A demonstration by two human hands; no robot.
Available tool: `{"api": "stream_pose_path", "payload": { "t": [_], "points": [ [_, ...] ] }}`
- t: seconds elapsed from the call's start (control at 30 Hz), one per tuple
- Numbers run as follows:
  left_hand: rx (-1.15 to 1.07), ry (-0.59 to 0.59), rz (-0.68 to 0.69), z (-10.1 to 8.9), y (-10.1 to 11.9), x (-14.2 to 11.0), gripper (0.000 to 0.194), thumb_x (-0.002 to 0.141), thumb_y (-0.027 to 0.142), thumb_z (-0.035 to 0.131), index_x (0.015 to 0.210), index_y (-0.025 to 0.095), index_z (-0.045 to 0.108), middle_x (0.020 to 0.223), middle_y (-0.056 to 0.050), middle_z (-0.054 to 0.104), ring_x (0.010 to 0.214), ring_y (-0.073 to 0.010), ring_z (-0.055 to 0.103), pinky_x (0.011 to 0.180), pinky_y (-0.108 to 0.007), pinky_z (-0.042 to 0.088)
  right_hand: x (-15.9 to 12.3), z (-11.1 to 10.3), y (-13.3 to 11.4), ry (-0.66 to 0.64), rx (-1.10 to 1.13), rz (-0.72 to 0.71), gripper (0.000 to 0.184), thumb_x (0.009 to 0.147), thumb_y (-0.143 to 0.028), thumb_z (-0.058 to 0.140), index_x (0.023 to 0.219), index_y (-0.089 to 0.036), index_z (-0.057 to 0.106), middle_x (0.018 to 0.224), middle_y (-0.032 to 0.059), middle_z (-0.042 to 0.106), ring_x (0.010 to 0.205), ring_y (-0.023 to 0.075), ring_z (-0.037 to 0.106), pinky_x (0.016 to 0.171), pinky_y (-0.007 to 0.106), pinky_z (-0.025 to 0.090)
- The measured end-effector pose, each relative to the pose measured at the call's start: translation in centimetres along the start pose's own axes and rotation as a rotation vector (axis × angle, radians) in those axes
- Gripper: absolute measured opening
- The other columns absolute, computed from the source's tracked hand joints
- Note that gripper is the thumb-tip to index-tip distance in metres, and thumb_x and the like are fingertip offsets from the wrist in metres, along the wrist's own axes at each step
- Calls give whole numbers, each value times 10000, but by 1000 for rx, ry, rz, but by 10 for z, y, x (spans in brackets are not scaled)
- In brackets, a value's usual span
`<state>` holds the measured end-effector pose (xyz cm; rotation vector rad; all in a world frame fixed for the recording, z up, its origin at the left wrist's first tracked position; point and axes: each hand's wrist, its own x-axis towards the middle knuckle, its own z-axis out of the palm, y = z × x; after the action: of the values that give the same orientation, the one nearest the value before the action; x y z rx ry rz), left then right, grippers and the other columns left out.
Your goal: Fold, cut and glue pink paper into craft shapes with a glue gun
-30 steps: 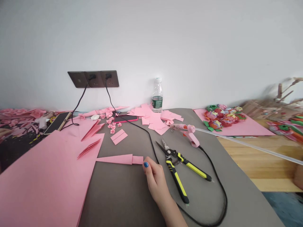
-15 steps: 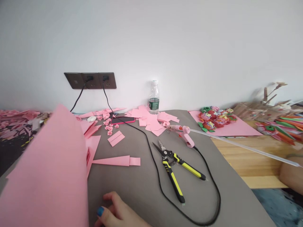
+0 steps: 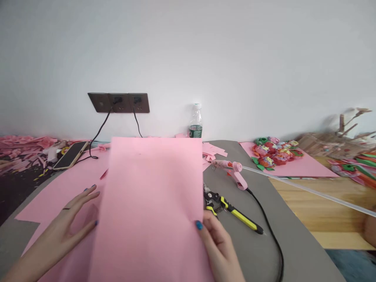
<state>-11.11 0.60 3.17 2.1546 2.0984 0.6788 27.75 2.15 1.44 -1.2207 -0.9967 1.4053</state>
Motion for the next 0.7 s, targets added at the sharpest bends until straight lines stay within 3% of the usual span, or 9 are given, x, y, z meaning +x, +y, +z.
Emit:
{"api": "stream_pose_path", "payload": {
  "t": [0.1,0.2,0.3,0.4,0.5,0.53,0.6,0.67,0.7],
  "points": [
    [-14,-72,68,21,5,28,705,921,521,550,1549,247,381,1562,-129,488,1408,-347,496,1102,-497,489,2,-24,-2,212,-5,19,423,747,-595,791,1014,-271,739,1035,80,763,846,269,689,701,309,574],
    [31,-55,73,35,12,39,619,903,443,522,1460,174,509,1448,-169,604,1302,-352,603,1047,-480,533,2,-28,1,263,52,93,467,706,-595,816,1052,-292,736,1024,79,777,810,287,708,636,325,587],
    [70,-50,18,37,20,44,544,911,359,408,1352,114,614,1338,-188,684,1192,-336,679,986,-443,560,0,-22,5,271,92,112,488,694,-605,811,1055,-285,736,991,78,785,762,290,714,606,339,587],
    [66,-109,-42,20,21,54,554,922,336,307,1275,133,681,1222,-150,751,1044,-307,738,881,-397,580,-1,-15,9,233,96,165,487,702,-589,812,1068,-279,728,964,68,788,704,273,708,604,342,582],
    [62,-160,-134,-12,14,70,514,921,383,338,1214,179,707,884,-79,799,803,-274,749,680,-315,559,-2,-14,12,221,84,195,493,665,-599,835,1039,-295,730,1058,58,784,786,283,718,661,345,595],
    [62,-100,-170,-23,11,77,513,924,401,347,1209,160,699,827,-73,784,755,-269,737,651,-305,543,-2,-14,12,237,80,197,502,641,-611,843,1020,-301,733,1094,55,779,838,295,719,672,343,597],
    [102,45,-147,-40,9,92,470,942,399,365,1194,149,671,897,-69,761,817,-266,717,675,-292,514,-2,-15,11,270,76,199,520,593,-637,853,980,-310,739,1109,47,777,910,316,713,676,338,599],
    [63,132,-23,-44,12,106,395,979,349,349,1155,153,643,1036,-65,724,986,-241,682,793,-267,489,-2,-17,11,272,67,202,514,579,-651,852,951,-312,744,1077,41,782,920,315,707,684,333,598],
    [34,144,19,-41,15,112,366,990,332,343,1106,152,640,1006,-58,708,961,-223,671,782,-256,477,-2,-18,12,269,63,198,510,581,-652,851,947,-313,746,1067,38,783,922,311,704,697,329,598]
  ]
}}
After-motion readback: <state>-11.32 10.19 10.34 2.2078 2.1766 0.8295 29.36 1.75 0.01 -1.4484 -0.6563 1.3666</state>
